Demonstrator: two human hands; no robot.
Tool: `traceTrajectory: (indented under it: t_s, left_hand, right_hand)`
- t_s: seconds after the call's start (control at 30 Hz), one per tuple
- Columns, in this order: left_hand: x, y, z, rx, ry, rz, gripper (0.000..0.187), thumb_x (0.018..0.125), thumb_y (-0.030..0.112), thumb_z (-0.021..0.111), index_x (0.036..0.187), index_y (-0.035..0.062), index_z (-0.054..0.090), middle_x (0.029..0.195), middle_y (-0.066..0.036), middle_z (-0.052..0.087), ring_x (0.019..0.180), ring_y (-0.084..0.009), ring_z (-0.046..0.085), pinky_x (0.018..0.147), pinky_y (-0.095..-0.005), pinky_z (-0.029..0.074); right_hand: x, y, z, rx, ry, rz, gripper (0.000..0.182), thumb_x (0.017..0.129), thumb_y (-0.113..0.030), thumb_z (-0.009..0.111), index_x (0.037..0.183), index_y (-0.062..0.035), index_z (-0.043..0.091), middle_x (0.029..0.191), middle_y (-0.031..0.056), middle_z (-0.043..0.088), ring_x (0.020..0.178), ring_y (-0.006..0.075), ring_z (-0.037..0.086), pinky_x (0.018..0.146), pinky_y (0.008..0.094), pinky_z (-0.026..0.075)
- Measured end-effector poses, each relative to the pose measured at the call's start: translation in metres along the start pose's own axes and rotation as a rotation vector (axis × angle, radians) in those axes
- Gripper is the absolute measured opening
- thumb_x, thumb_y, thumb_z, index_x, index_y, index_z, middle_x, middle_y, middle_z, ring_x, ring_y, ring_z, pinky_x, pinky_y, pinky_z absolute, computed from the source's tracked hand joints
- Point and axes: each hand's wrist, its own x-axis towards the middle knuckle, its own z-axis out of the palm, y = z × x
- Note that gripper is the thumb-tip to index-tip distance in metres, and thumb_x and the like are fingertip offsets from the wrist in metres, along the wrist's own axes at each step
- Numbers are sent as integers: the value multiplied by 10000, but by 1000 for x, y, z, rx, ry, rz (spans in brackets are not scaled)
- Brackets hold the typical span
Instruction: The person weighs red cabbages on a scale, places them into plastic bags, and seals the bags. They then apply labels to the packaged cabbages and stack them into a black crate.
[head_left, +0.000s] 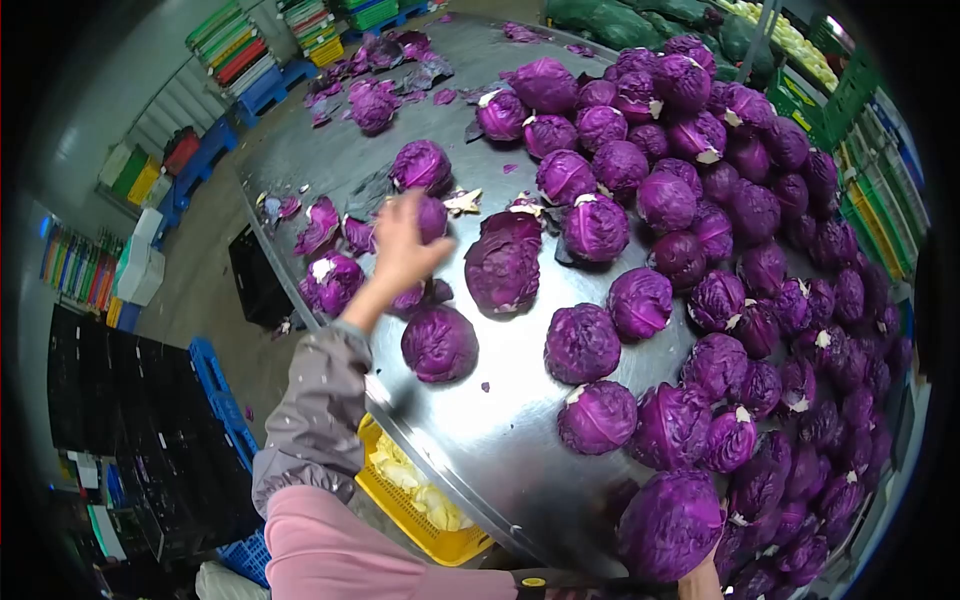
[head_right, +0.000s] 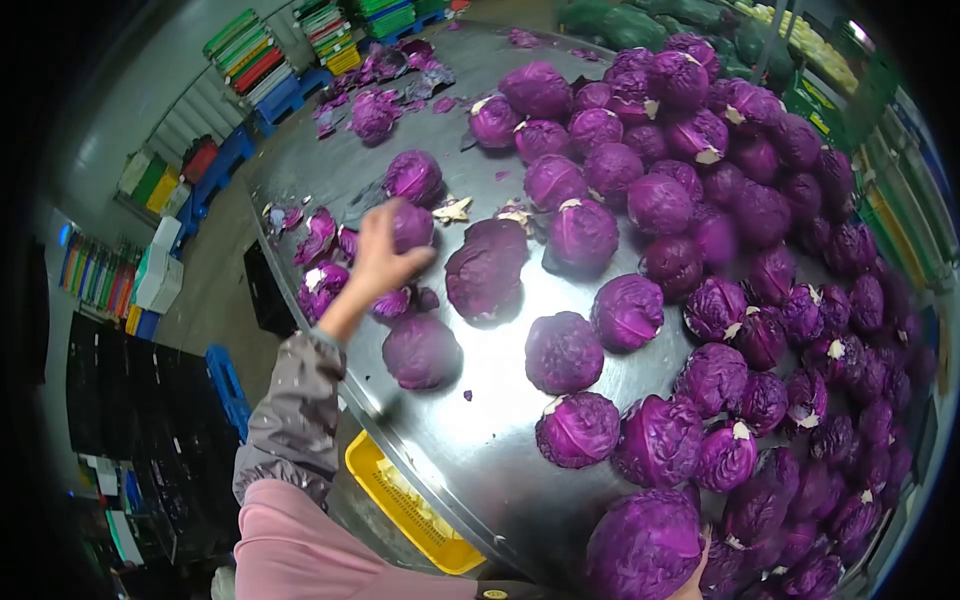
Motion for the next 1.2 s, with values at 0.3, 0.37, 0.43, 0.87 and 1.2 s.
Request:
traceTrajectory:
  t_s: [0.3,0.37,0.43,0.87,1.2]
  left_hand:
    - [31,-61,27,-879,-71,-758,790,635,348,754,1281,140,349,1175,-134,461,978,-270,541,748,-471,490]
    - [27,-77,30,-1122,10,-866,831,631,409,741,1299,159,314,1205,-125,439,1030,-315,516,757,-570,453]
    - [23,-83,29,-1635,9,-894,848,632,442,726,1308,171,292,1249,-129,406,1085,-362,474,816,-602,408]
    - [21,76,4,-1430,-662,-287,667,745,449,604,1236,55,385,1193,-165,443,1107,-315,463,938,-452,398]
    - [26,197,50,-815,-812,435,579,730,341,667,1178,38,460,1130,-149,521,1028,-260,516,879,-345,415]
  right_hand:
    - [1,-6,-29,-154,133,-104,640,839,-537,345,1323,-119,322,1309,120,386,1195,278,376,993,479,305]
    - [-2,-6,-32,-170,144,-116,664,832,-560,341,1327,-118,313,1315,119,382,1201,282,372,998,478,300]
    - [-2,-7,-35,-174,159,-120,689,825,-583,337,1332,-118,305,1321,118,378,1208,287,367,1003,477,295]
    - [3,-4,-36,-157,183,-147,739,812,-627,328,1340,-111,291,1334,122,368,1219,305,360,1014,481,282]
    - [4,-11,-38,-108,214,-176,724,817,-611,329,1335,-104,301,1332,131,369,1214,315,364,1013,488,281]
